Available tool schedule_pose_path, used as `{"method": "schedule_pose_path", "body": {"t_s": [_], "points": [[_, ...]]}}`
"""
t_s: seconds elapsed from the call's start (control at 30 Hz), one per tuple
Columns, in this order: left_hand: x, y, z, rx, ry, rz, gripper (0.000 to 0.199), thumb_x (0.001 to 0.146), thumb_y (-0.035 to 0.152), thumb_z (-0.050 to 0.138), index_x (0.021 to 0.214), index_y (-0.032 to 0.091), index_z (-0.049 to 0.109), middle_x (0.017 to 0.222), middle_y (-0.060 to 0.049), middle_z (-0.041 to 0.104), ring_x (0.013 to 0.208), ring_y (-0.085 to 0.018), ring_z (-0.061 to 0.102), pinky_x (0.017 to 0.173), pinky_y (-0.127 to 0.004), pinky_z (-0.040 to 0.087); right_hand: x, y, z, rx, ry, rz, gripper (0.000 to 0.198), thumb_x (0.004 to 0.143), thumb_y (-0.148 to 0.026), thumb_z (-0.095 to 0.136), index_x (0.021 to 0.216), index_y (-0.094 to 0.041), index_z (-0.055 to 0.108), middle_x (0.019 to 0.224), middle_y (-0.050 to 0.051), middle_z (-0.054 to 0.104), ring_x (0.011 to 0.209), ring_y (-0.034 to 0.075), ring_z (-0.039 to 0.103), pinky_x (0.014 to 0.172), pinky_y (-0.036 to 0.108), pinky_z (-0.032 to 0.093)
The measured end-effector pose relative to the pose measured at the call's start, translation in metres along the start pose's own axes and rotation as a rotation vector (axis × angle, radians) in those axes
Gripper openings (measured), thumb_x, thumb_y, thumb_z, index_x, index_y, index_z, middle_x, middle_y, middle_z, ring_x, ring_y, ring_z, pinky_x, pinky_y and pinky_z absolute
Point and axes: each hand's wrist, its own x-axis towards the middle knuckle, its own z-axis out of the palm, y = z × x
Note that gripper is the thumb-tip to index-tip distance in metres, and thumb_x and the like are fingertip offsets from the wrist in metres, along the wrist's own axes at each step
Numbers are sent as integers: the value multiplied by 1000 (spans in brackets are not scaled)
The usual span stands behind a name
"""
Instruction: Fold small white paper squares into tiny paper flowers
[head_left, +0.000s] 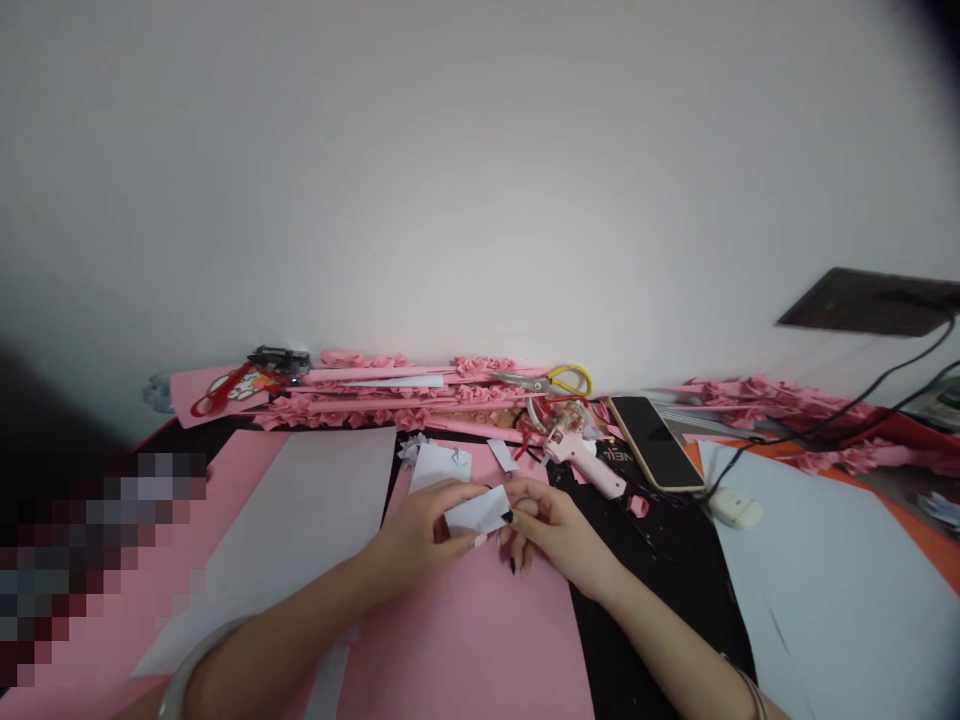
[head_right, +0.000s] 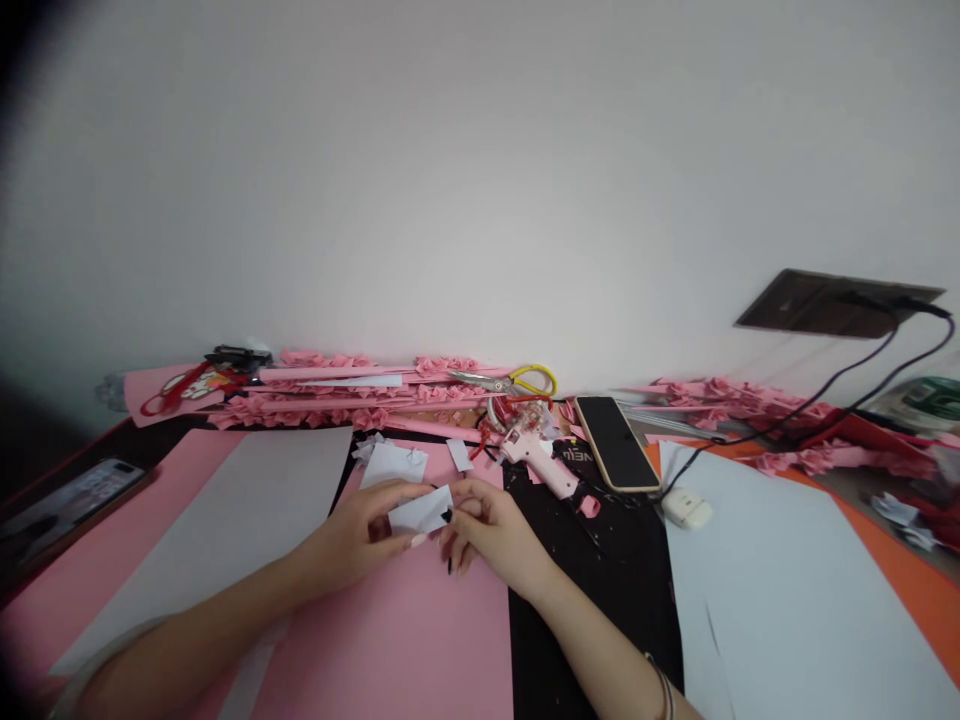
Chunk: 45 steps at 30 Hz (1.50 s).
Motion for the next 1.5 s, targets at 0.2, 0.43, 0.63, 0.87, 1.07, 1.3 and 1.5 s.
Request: {"method": "schedule_pose_path", "body": {"t_s": [0.2, 0.43, 0.63, 0.87, 1.07, 1.3, 1.5], "points": [[-2, 5, -3, 56, -96, 77, 37, 83, 21, 48, 118, 22, 56, 101, -6, 65, 78, -18, 59, 67, -25, 46, 1, 2, 1, -13, 11, -5, 29, 77, -40, 61, 83, -15, 48, 54, -2, 62, 37, 10, 57, 35, 18, 43], [-2, 9, -4, 43, -78, 26, 31, 87, 25, 43, 112, 20, 61, 84, -3, 67, 73, -17, 58, 68, -25, 44, 1, 1, 2, -48, 50, -2, 28, 74, -39, 63, 77, -16, 47, 49, -4, 61, 31, 8, 53, 32, 16, 41], [-1, 7, -2, -46, -57, -32, 30, 85, 26, 47, 110, 20, 62, 88, -2, 67, 67, -14, 56, 61, -22, 42, 2, -1, 0, -61, 99, -46, 26, 76, -37, 61, 75, -14, 49, 47, -5, 59, 28, 6, 48, 30, 14, 37], [0, 6, -2, -416, -3, -158, 30, 86, 35, 46, 96, 13, 65, 73, -3, 62, 67, -15, 56, 61, -25, 46, -1, -1, 1, -29, 56, -32, 28, 74, -38, 65, 76, -14, 51, 52, -2, 63, 34, 9, 55, 35, 19, 43], [2, 3, 0, -577, -43, -198, 29, 82, 33, 55, 100, 12, 63, 78, -4, 63, 71, -15, 59, 65, -26, 48, 1, 2, -2, 3, 12, -94, 26, 77, -36, 63, 80, -11, 56, 52, 0, 64, 40, 11, 60, 42, 20, 47], [3, 0, -2, -687, -89, -248, 31, 80, 34, 59, 103, 14, 64, 80, -4, 64, 72, -16, 59, 67, -29, 50, 0, -1, -6, 122, -42, -90, 28, 80, -36, 61, 85, -10, 57, 57, 5, 66, 45, 16, 65, 43, 22, 50], [1, 3, -3, -760, -108, -300, 33, 78, 35, 62, 104, 15, 65, 81, -5, 67, 72, -16, 61, 66, -27, 50, -3, -3, -5, 265, -97, -37, 26, 79, -29, 64, 94, -9, 56, 63, 9, 69, 52, 18, 68, 46, 22, 52]]}}
